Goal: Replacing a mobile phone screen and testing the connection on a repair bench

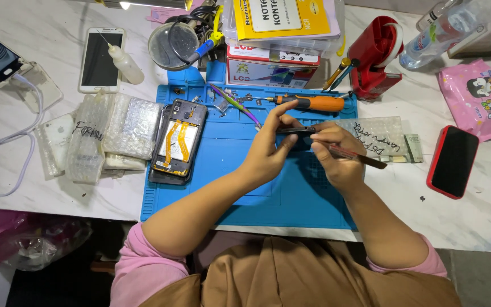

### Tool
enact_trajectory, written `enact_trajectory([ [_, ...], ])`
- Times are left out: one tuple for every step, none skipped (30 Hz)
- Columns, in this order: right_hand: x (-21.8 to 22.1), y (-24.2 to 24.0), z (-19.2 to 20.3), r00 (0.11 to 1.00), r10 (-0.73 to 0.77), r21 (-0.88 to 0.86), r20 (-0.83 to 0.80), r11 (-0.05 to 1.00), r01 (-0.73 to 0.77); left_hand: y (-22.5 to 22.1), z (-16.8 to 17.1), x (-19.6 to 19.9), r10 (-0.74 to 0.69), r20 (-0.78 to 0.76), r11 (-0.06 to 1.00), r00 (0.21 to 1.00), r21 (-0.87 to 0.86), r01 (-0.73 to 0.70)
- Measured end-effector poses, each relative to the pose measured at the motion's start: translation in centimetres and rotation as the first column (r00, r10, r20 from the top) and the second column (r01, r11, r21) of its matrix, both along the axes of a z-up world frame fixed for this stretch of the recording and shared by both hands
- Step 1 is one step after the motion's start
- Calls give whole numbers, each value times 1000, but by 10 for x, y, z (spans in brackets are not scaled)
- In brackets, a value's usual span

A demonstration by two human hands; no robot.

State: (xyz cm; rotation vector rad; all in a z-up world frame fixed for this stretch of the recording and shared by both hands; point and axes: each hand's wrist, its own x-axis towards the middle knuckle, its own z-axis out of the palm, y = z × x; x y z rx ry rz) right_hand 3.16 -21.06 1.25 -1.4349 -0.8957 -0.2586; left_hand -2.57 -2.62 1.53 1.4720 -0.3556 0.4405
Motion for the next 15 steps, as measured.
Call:
enact_trajectory([
  [2, -2, -5, 1000, 1, 1, -2, 1000, -1, 0, -6, 3, 1, -2, 1000, 1000, 1, -1],
  [4, -4, -10, 1000, 1, 28, -23, 1000, -1, 0, -11, 7, -15, 2, 997, 1000, -71, 15],
  [5, -5, -15, 999, 0, 57, -45, 998, 2, 1, -16, 10, -31, 6, 989, 999, -141, 32],
  [10, -9, -23, 999, 1, 59, -48, 998, 2, 1, -18, 11, -31, 3, 990, 1000, -139, 31],
  [16, -13, -30, 997, 14, 101, -80, 995, -6, 2, -19, 13, -30, -4, 981, 1000, -189, 29],
  [22, -17, -38, 993, 29, 144, -111, 990, -12, 3, -20, 16, -30, -11, 971, 999, -239, 26],
  [11, -8, -22, 993, 29, 147, -111, 989, -13, 2, -21, 16, -30, -11, 971, 1000, -236, 26],
  [1, 0, -6, 991, 49, 171, -122, 985, -27, 2, -22, 17, -14, 5, 971, 1000, -239, 15],
  [-10, 8, 10, 989, 67, 197, -132, 980, -40, 2, -22, 19, -1, 23, 971, 1000, -241, 6],
  [-11, 8, 17, 989, 66, 202, -129, 979, -39, 2, -19, 18, -3, 25, 972, 1000, -236, 9],
  [-14, 8, 23, 995, 43, 148, -89, 989, -30, 1, -17, 16, -13, 39, 969, 999, -247, 22],
  [-17, 8, 29, 999, 23, 94, -48, 995, -18, 0, -15, 15, -24, 52, 966, 998, -258, 37],
  [-18, 7, 29, 999, 18, 98, -50, 995, -13, 0, -13, 14, -29, 49, 966, 998, -254, 41],
  [-20, 5, 29, 1000, -21, 60, -10, 998, 21, 0, -12, 14, -32, 62, 967, 998, -249, 47],
  [-21, 4, 29, 998, -57, 22, 32, 998, 57, 0, -11, 14, -34, 75, 968, 997, -244, 52],
])
